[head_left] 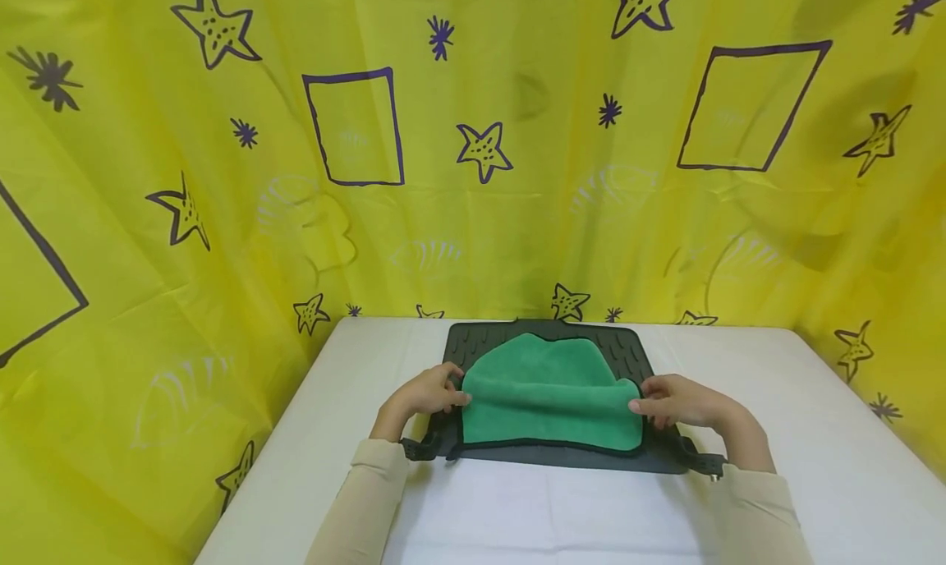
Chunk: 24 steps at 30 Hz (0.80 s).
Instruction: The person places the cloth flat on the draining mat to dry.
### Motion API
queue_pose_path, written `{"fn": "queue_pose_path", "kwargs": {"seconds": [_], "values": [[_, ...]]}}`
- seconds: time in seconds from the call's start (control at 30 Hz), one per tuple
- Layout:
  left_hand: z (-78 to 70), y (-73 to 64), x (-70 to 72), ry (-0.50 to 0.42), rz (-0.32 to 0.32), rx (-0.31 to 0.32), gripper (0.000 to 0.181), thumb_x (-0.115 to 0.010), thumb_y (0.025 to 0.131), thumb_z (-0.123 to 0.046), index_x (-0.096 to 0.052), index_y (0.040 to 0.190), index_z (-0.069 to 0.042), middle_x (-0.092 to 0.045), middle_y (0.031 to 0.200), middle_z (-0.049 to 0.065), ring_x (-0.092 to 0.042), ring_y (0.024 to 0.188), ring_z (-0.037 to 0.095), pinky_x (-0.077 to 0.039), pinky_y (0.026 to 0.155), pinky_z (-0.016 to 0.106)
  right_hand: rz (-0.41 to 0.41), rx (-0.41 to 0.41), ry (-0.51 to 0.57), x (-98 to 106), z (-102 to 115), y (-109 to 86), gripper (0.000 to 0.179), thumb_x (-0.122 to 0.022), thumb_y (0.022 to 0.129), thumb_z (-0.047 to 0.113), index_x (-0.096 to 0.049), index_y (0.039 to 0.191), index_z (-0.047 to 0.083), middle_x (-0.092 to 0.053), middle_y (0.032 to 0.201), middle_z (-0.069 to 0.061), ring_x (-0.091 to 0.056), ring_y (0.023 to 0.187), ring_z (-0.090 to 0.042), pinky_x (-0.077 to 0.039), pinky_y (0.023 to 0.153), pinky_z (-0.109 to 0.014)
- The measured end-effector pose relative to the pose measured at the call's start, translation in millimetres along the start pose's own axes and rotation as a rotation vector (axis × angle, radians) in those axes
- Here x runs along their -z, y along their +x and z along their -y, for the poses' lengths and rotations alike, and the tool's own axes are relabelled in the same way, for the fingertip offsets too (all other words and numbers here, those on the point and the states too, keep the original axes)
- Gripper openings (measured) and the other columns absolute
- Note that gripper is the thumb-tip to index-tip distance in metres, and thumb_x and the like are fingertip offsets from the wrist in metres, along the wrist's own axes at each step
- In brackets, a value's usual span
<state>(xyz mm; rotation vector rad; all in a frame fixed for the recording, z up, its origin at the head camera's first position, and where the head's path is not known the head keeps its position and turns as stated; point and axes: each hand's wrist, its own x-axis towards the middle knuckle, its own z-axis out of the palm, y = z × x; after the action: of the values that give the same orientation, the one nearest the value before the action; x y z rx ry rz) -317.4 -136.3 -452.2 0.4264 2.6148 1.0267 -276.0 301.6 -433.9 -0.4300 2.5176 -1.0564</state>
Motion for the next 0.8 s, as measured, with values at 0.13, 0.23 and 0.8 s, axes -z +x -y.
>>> {"fn": "queue_pose_path", "kwargs": {"seconds": [0.13, 0.23, 0.8], "values": [[1.3, 1.5, -1.9, -0.015, -0.072, -0.011, 0.047, -0.064, 0.101, -0.034, -0.059, 0.132, 0.000, -0.066, 0.087, 0.006, -0.063, 0.076, 0.016, -0.050, 0.073, 0.033, -0.094, -0.028, 0.011, -2.6, -2.9, 4.9, 0.041, -0.052, 0.106, 0.038, -0.061, 0.104, -0.002, -0.061, 0.086, -0.007, -0.060, 0.081, -0.021, -0.053, 0.074, -0.035], [0.0, 3.7, -3.5, -0.013, -0.176, -0.032, 0.036, -0.059, 0.103, -0.029, -0.066, 0.124, 0.000, -0.067, 0.090, 0.008, -0.062, 0.078, 0.018, -0.050, 0.071, 0.034, -0.200, -0.035, 0.048, -8.1, -5.7, 11.6, 0.046, -0.043, 0.110, 0.037, -0.062, 0.108, -0.004, -0.058, 0.081, -0.006, -0.057, 0.079, -0.020, -0.049, 0.071, -0.034], [-6.5, 24.0, -29.5, 0.025, -0.454, 0.033, 0.016, -0.072, 0.095, -0.020, -0.079, 0.095, -0.005, -0.071, 0.079, 0.005, -0.057, 0.066, 0.015, -0.044, 0.057, 0.027, -0.401, -0.124, -0.037, -44.0, 1.8, 46.0, 0.055, -0.071, 0.094, 0.019, -0.054, 0.132, -0.017, -0.064, 0.089, -0.015, -0.059, 0.082, -0.024, -0.048, 0.071, -0.034]]}}
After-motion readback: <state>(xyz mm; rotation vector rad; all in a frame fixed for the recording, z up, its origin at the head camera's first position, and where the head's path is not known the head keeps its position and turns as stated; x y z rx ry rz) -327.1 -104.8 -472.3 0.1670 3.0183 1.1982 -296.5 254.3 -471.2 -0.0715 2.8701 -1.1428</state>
